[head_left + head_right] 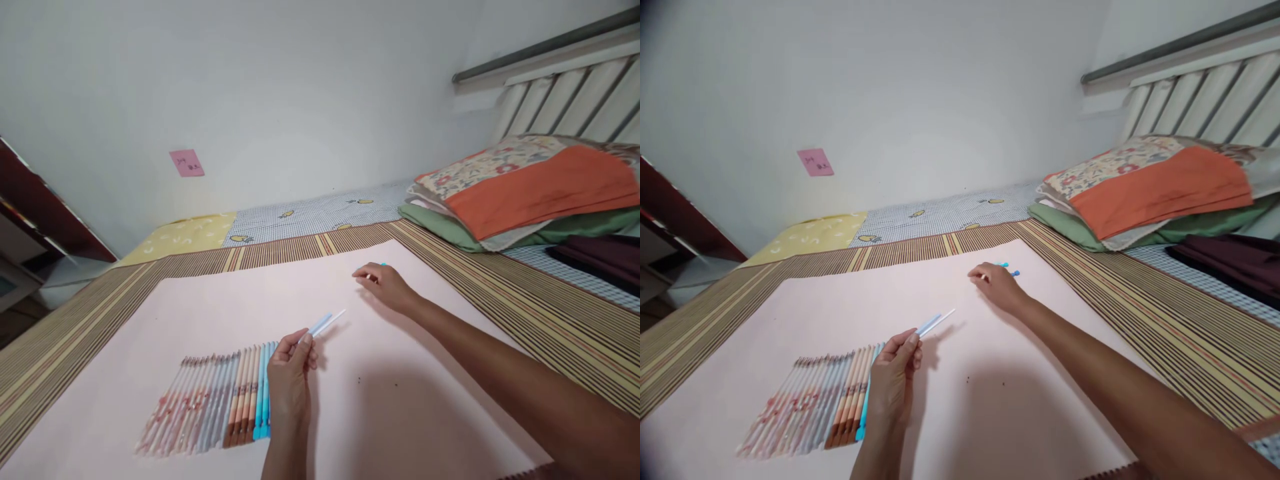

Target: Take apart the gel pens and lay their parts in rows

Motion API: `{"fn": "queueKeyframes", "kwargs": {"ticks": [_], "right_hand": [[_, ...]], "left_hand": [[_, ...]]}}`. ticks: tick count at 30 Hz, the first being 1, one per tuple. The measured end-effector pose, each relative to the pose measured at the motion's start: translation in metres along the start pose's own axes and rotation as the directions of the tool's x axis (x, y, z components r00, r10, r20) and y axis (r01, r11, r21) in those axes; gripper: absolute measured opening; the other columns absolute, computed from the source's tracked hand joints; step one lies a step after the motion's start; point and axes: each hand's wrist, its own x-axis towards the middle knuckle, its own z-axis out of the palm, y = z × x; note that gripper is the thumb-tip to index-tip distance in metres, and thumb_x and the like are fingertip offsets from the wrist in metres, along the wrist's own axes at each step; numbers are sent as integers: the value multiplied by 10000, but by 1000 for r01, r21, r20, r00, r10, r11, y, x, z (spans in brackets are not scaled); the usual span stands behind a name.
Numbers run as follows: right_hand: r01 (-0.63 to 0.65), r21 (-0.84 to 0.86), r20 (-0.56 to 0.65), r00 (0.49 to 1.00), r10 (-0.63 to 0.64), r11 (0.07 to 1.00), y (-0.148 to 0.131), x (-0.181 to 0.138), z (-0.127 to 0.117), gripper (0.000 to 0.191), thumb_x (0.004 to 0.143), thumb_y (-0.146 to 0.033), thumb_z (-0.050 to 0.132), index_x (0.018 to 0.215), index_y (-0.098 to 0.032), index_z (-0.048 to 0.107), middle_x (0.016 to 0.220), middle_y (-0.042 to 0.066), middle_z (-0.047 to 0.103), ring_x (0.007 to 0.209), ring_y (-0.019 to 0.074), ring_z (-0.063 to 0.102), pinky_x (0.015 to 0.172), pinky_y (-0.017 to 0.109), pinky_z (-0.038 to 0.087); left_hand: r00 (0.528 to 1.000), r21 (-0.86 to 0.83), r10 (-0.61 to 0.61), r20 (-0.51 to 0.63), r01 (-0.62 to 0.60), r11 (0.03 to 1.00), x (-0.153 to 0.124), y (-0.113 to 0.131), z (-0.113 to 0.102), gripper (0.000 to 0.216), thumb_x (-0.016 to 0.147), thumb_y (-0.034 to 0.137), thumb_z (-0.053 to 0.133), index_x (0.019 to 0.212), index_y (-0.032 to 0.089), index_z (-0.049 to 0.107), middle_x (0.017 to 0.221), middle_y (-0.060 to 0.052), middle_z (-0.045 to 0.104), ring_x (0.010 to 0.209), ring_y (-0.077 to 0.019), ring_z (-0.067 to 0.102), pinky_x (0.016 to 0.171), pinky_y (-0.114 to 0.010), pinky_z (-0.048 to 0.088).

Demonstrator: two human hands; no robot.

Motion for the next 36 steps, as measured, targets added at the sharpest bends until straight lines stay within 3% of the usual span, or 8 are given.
{"fn": "queueKeyframes", "kwargs": {"ticks": [3, 5, 7, 14, 22, 26, 31, 36], "right_hand": [[356, 178, -74, 935, -348, 917, -57, -23, -7, 183, 999, -289, 551, 1086, -211, 692, 1020, 71, 727, 939, 209, 645, 842, 342, 480], [530, 93, -28, 847, -530, 843, -84, -37, -8, 181, 997, -257, 567, 1121, -197, 685, 1075, 98, 731, 1033, 240, 619, 894, 389, 445], [608, -11, 62, 792, -607, 794, -99, -44, -6, 171, 999, -202, 551, 1099, -184, 689, 1080, 106, 728, 1052, 248, 597, 889, 396, 416], [626, -154, 259, 773, -580, 765, -108, -43, -7, 217, 1000, -117, 478, 1036, -167, 686, 1022, 105, 692, 953, 218, 559, 819, 352, 361], [665, -264, 386, 737, -555, 699, -116, -45, -14, 225, 947, -51, 494, 807, -164, 630, 836, 65, 635, 805, 202, 501, 768, 347, 333], [621, -249, 412, 763, -499, 743, -113, -42, -10, 211, 910, -55, 546, 752, -182, 605, 786, 51, 627, 832, 212, 516, 697, 334, 323], [511, -239, 519, 786, -336, 826, -115, -42, -10, 170, 899, -79, 548, 783, -176, 627, 822, 49, 641, 655, 159, 508, 541, 305, 250], [530, -206, 514, 774, -370, 822, -114, -47, -11, 183, 901, -53, 512, 822, -170, 627, 846, 46, 643, 647, 151, 518, 537, 292, 253]], "left_hand": [[1000, 5, 16, 12, -16, 1000, 0, -2, -1, 472, 494, 383, 971, 817, 117, 754, 601, -6, 651, 511, -79, 527, 474, -173, 405], [999, 1, 12, 30, -12, 1000, 0, -2, -2, 452, 508, 374, 969, 815, 121, 757, 591, 3, 641, 510, -76, 525, 478, -171, 409], [998, -12, -14, 57, 15, 1000, 0, -2, -2, 444, 514, 369, 972, 816, 120, 762, 585, 8, 634, 508, -70, 517, 479, -164, 413], [979, -118, -165, 119, 179, 977, -4, 0, 0, 454, 471, 306, 1008, 809, 112, 775, 660, -25, 670, 569, -62, 544, 524, -135, 456], [975, -92, -185, 123, 197, 976, -5, -6, 2, 452, 461, 310, 1013, 777, 106, 763, 631, -18, 660, 542, -60, 534, 518, -143, 445], [970, -49, -195, 142, 204, 978, -5, -10, 2, 448, 486, 313, 1001, 800, 102, 761, 637, -19, 665, 535, -60, 537, 511, -148, 427], [972, -22, -186, 142, 191, 981, -5, -12, 2, 471, 470, 336, 1000, 795, 101, 753, 638, -22, 669, 521, -61, 532, 494, -155, 413], [965, -22, -207, 162, 213, 977, -7, -11, 3, 457, 490, 307, 998, 809, 94, 749, 659, -35, 682, 536, -65, 550, 507, -155, 429]]}}
